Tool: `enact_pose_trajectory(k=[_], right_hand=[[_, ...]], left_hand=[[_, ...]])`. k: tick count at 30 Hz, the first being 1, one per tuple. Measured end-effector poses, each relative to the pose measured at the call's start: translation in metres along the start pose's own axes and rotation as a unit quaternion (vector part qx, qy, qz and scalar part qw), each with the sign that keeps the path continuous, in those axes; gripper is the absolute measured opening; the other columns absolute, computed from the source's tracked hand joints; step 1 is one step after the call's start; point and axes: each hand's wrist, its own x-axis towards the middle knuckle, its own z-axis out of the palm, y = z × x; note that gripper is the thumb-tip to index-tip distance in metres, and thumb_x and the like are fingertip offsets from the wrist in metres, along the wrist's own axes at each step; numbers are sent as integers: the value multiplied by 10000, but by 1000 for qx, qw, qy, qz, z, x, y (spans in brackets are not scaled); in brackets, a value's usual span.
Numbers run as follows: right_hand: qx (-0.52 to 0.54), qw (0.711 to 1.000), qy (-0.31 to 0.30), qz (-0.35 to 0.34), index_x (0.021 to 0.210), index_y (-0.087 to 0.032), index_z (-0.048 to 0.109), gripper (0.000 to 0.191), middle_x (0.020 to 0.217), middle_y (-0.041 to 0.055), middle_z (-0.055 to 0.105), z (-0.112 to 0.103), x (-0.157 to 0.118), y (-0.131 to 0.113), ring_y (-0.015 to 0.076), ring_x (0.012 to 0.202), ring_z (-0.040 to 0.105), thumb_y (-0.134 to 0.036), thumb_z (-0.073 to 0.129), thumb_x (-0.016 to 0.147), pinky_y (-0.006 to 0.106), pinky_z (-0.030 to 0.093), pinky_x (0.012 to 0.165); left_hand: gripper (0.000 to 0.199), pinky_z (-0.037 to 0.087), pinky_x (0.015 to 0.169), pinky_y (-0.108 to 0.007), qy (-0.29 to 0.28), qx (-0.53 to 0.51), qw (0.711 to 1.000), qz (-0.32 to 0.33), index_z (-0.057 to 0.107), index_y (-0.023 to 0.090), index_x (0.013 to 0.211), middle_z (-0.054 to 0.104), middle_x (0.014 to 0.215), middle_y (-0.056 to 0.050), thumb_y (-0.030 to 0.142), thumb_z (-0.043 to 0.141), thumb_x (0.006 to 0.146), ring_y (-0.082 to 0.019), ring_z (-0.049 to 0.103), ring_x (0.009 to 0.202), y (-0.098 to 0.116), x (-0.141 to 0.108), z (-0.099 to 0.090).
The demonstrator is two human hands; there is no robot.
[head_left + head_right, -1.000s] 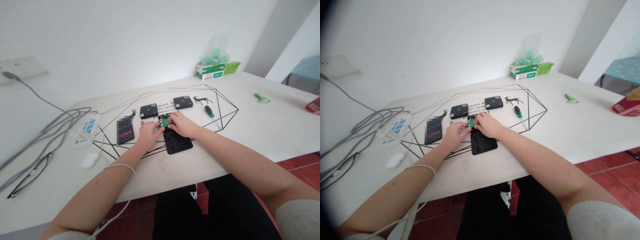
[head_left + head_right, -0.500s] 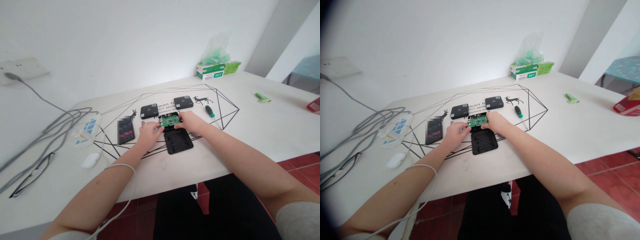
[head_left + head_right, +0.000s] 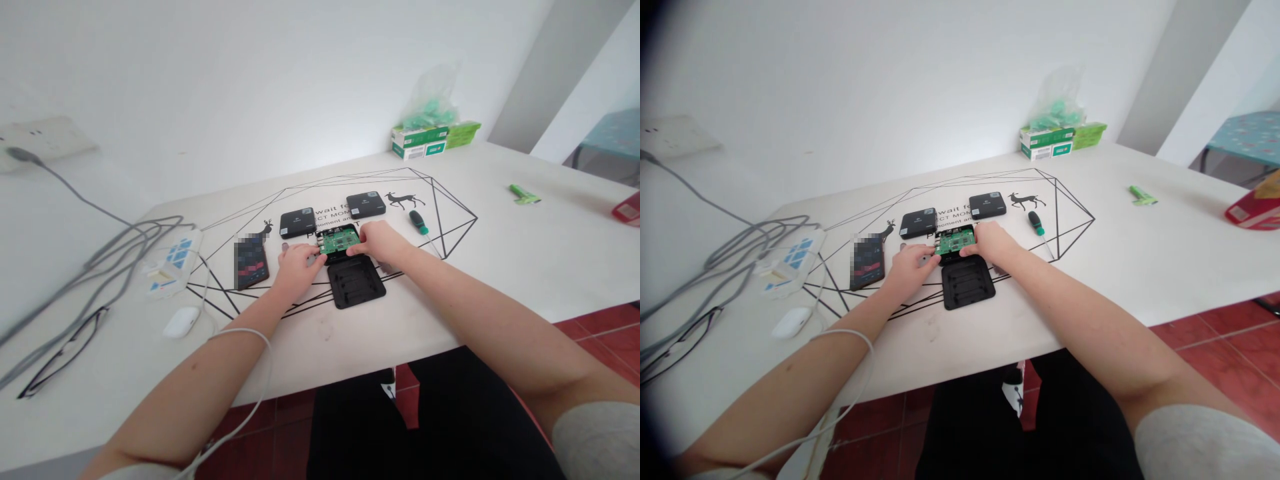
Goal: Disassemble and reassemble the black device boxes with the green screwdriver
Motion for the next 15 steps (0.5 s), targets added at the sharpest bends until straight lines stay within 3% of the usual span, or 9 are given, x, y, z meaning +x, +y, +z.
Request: enact_pose_trajectory(k=[15], right_hand=[[3, 1000, 8, -10, 857, -177, 728, 313, 866, 102, 787, 2, -1, 5, 224, 805, 714, -482, 797, 869, 281, 456, 629]], left_hand=[[202, 483, 1131, -493, 8, -5, 1000, 0, 774, 249, 1031, 806, 1185, -67, 384, 652, 943, -306, 682, 1232, 0, 0, 1]])
